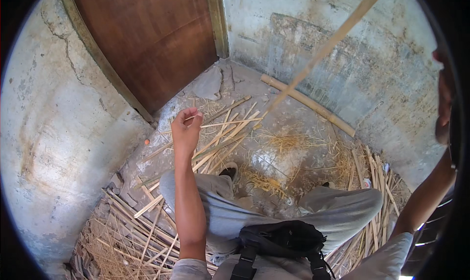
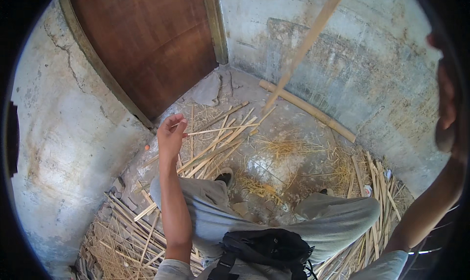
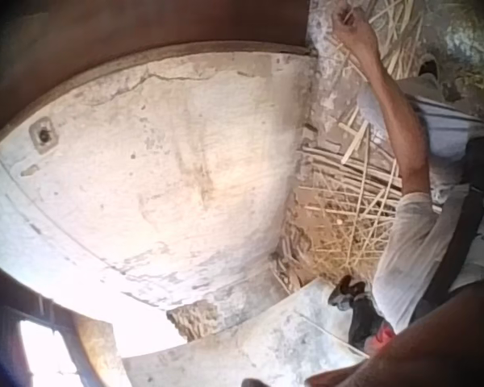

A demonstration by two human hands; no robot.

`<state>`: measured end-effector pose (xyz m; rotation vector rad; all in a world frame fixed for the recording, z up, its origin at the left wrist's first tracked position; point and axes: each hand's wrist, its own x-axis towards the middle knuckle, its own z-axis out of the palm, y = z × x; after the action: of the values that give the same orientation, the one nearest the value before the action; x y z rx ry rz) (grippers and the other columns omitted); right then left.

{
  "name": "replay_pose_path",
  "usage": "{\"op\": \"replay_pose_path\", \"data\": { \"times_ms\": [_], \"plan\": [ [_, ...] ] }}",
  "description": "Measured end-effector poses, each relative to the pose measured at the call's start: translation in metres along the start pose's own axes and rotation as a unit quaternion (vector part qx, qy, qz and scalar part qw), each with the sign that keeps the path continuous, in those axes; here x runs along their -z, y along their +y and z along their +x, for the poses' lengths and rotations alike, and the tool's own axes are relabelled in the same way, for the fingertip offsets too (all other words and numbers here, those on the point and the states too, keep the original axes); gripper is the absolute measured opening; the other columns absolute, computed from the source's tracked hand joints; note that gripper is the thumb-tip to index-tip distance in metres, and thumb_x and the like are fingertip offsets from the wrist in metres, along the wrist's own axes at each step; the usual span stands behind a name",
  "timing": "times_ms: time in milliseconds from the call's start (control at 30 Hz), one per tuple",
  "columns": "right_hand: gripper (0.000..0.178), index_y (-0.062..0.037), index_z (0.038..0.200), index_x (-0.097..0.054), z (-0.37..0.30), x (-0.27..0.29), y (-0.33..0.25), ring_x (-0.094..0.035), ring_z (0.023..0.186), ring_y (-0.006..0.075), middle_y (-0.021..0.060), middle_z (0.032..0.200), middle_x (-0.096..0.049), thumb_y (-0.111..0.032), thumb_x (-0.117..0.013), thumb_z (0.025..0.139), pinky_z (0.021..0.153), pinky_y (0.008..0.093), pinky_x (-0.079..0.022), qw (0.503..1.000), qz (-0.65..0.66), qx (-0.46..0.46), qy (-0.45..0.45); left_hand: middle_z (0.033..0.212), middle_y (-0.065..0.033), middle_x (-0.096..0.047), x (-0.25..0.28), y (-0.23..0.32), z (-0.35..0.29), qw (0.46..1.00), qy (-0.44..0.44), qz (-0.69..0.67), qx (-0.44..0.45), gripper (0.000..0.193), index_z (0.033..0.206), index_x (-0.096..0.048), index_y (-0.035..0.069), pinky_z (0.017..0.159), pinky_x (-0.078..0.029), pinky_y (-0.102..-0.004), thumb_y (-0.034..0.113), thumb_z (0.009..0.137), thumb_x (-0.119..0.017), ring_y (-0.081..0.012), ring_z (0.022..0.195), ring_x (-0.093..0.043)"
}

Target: The person splits and shaves bamboo stalks into thin strips using a machete.

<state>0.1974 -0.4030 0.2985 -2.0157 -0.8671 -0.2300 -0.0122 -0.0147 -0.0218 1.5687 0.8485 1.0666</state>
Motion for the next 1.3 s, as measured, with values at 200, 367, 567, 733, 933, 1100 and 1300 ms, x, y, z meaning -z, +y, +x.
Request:
{"op": "replay_pose_path", "data": {
  "times_ms": [200, 367, 567, 733, 933, 1100, 1300],
  "plan": [
    [0.038, 0.0, 0.089, -0.06, -0.035, -0.163, 0.123, -0.053, 0.053, 0.0173, 0.0055, 0.061, -0.054, -0.036, -0.053, 0.098, 0.053, 0.0356, -0.043, 0.976, -0.059, -0.067, -0.2, 0.104, -0.0078, -0.064, 0.006, -0.012, 0.002, 1.0, -0.022, 0.017, 0.006, 0.03, 0.113, -0.062, -0.001, 0.068, -0.054, -0.0284, 0.017, 0.089, -0.067, -0.0141, 0.091, -0.062],
    [0.045, -0.0005, 0.077, -0.057, -0.022, -0.154, 0.119, -0.048, 0.046, 0.0095, 0.0018, 0.055, -0.049, -0.041, -0.056, 0.097, 0.045, 0.0305, -0.039, 0.975, 0.009, -0.09, -0.205, 0.102, -0.0064, -0.064, 0.004, -0.016, 0.002, 1.0, -0.02, 0.001, 0.003, 0.028, 0.111, -0.063, 0.0, 0.067, -0.053, -0.028, 0.016, 0.089, -0.067, -0.0135, 0.09, -0.062],
    [0.043, -0.0049, 0.08, -0.06, -0.027, -0.111, 0.074, -0.042, 0.04, 0.0049, -0.004, 0.054, -0.045, -0.046, -0.06, 0.093, 0.036, 0.0227, -0.03, 0.986, 0.053, -0.118, -0.105, 0.102, -0.0065, -0.065, 0.005, -0.01, 0.001, 1.0, -0.016, -0.006, 0.017, 0.028, 0.111, -0.063, -0.001, 0.067, -0.053, -0.0281, 0.015, 0.089, -0.067, -0.0137, 0.09, -0.062],
    [0.051, -0.0033, 0.09, -0.062, -0.005, -0.058, 0.033, -0.033, 0.035, 0.0031, -0.006, 0.053, -0.04, -0.054, -0.061, 0.089, 0.034, 0.0202, -0.025, 0.997, 0.04, -0.061, -0.028, 0.103, -0.0072, -0.065, 0.006, -0.015, 0.003, 1.0, -0.013, 0.021, -0.003, 0.028, 0.111, -0.063, -0.001, 0.067, -0.053, -0.0275, 0.016, 0.089, -0.067, -0.0135, 0.089, -0.062],
    [0.052, -0.0086, 0.098, -0.063, -0.011, -0.084, 0.024, -0.036, 0.041, 0.0046, -0.0029, 0.061, -0.045, -0.059, -0.06, 0.087, 0.037, 0.0193, -0.029, 0.979, -0.101, -0.174, -0.025, 0.103, -0.0073, -0.064, 0.003, -0.01, 0.004, 0.999, -0.014, 0.038, -0.004, 0.029, 0.112, -0.062, -0.002, 0.067, -0.053, -0.0277, 0.016, 0.089, -0.067, -0.0135, 0.089, -0.061],
    [0.033, 0.0018, 0.086, -0.053, -0.086, -0.237, 0.172, -0.061, 0.061, 0.0403, 0.0233, 0.066, -0.056, -0.029, -0.054, 0.098, 0.054, 0.0437, -0.045, 0.992, -0.044, 0.005, -0.12, 0.101, -0.0085, -0.065, -0.004, -0.007, 0.004, 1.0, -0.022, 0.01, 0.002, 0.03, 0.111, -0.062, -0.003, 0.066, -0.052, -0.0271, 0.015, 0.088, -0.067, -0.014, 0.088, -0.062],
    [0.034, 0.002, 0.079, -0.052, -0.096, -0.236, 0.159, -0.051, 0.048, 0.0325, 0.0183, 0.056, -0.049, -0.028, -0.06, 0.095, 0.048, 0.0391, -0.038, 0.996, 0.035, 0.01, -0.084, 0.099, -0.0092, -0.065, 0.009, -0.012, -0.002, 1.0, -0.009, 0.008, 0.004, 0.029, 0.109, -0.062, -0.003, 0.066, -0.051, -0.0265, 0.014, 0.087, -0.067, -0.0154, 0.087, -0.063]
  ]
}}
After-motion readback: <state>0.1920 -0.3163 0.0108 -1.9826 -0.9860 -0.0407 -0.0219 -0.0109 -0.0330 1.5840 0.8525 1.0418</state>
